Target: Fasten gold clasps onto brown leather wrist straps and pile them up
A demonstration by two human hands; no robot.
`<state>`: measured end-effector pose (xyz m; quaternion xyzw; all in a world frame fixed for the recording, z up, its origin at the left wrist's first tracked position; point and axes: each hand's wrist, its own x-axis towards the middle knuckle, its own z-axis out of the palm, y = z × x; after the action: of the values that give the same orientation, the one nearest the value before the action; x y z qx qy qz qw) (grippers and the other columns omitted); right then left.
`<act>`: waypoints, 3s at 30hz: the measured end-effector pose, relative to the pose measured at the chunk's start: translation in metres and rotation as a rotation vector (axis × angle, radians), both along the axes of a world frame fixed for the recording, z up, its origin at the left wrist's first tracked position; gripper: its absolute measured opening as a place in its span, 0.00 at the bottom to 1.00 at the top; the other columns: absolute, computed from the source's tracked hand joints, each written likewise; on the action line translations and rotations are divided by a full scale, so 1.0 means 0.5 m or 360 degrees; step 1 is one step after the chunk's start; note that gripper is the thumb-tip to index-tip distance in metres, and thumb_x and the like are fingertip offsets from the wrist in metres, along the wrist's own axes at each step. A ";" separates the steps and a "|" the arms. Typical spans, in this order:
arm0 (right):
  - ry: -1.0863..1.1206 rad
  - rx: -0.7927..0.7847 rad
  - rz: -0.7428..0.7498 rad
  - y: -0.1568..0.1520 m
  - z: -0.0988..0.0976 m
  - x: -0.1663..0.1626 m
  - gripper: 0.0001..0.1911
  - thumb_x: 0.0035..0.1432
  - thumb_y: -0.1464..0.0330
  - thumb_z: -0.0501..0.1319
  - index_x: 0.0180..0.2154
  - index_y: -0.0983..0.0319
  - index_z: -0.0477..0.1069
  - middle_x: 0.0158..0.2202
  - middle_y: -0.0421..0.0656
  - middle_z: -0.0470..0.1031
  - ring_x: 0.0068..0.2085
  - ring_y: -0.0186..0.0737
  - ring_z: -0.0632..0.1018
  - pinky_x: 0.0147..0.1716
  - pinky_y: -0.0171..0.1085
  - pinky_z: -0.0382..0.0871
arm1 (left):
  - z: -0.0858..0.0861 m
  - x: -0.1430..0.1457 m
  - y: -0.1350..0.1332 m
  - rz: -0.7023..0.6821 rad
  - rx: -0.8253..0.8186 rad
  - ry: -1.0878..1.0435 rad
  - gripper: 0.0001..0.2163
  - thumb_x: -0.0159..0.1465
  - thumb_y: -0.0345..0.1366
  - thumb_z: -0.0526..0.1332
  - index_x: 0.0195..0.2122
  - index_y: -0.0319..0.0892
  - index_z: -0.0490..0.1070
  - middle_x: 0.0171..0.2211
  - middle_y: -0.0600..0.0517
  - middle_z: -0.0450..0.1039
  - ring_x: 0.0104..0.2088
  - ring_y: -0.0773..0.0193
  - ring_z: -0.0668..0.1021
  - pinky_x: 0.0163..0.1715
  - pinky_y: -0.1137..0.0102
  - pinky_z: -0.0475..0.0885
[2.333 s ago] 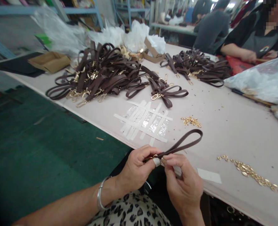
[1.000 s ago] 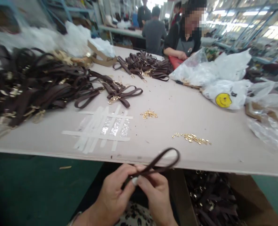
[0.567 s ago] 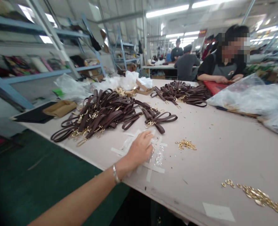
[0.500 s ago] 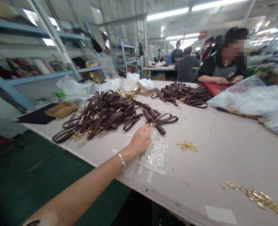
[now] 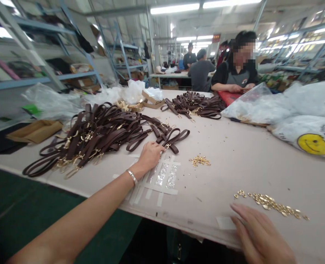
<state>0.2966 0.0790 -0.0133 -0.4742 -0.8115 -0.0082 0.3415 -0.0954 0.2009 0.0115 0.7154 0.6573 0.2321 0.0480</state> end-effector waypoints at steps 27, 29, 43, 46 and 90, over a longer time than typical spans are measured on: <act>-0.0644 -0.0040 0.0314 0.197 0.002 -0.159 0.18 0.68 0.65 0.50 0.42 0.59 0.79 0.41 0.45 0.80 0.43 0.48 0.79 0.44 0.46 0.74 | 0.042 0.080 -0.398 0.0327 -0.1095 -0.2975 0.16 0.55 0.25 0.66 0.45 0.37 0.73 0.37 0.45 0.81 0.33 0.61 0.84 0.34 0.70 0.78; -0.0595 -0.0062 0.0270 0.181 0.005 -0.153 0.17 0.68 0.63 0.50 0.41 0.59 0.78 0.40 0.45 0.80 0.42 0.47 0.79 0.44 0.46 0.74 | 0.036 0.087 -0.420 0.0359 -0.1118 -0.3084 0.18 0.56 0.26 0.66 0.49 0.37 0.72 0.38 0.43 0.82 0.35 0.58 0.84 0.36 0.68 0.78; -0.0587 0.0154 0.0627 0.231 -0.003 -0.240 0.16 0.66 0.75 0.51 0.47 0.62 0.76 0.46 0.46 0.80 0.49 0.48 0.76 0.53 0.48 0.68 | -0.026 0.114 -0.442 0.0594 -0.1237 -0.3804 0.14 0.71 0.34 0.55 0.45 0.30 0.77 0.35 0.43 0.83 0.34 0.57 0.85 0.37 0.63 0.80; -0.0636 0.0215 0.0668 0.233 -0.015 -0.240 0.16 0.65 0.77 0.52 0.47 0.61 0.75 0.46 0.45 0.80 0.48 0.47 0.76 0.51 0.47 0.68 | -0.036 0.116 -0.442 0.0732 -0.1233 -0.3756 0.11 0.69 0.33 0.59 0.38 0.29 0.78 0.31 0.44 0.83 0.30 0.60 0.84 0.36 0.64 0.80; 0.1138 -0.1137 0.0417 -0.093 -0.020 -0.207 0.04 0.56 0.68 0.70 0.35 0.55 0.80 0.37 0.39 0.81 0.36 0.35 0.81 0.39 0.29 0.78 | -0.036 0.226 -0.443 0.0462 -0.1176 -0.3032 0.21 0.47 0.39 0.74 0.40 0.34 0.75 0.29 0.49 0.78 0.25 0.67 0.80 0.31 0.72 0.73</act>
<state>0.1932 0.0326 -0.0231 -0.4287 -0.6489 0.4744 0.4125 0.0174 -0.0206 -0.0066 0.0891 0.4570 0.4897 0.7372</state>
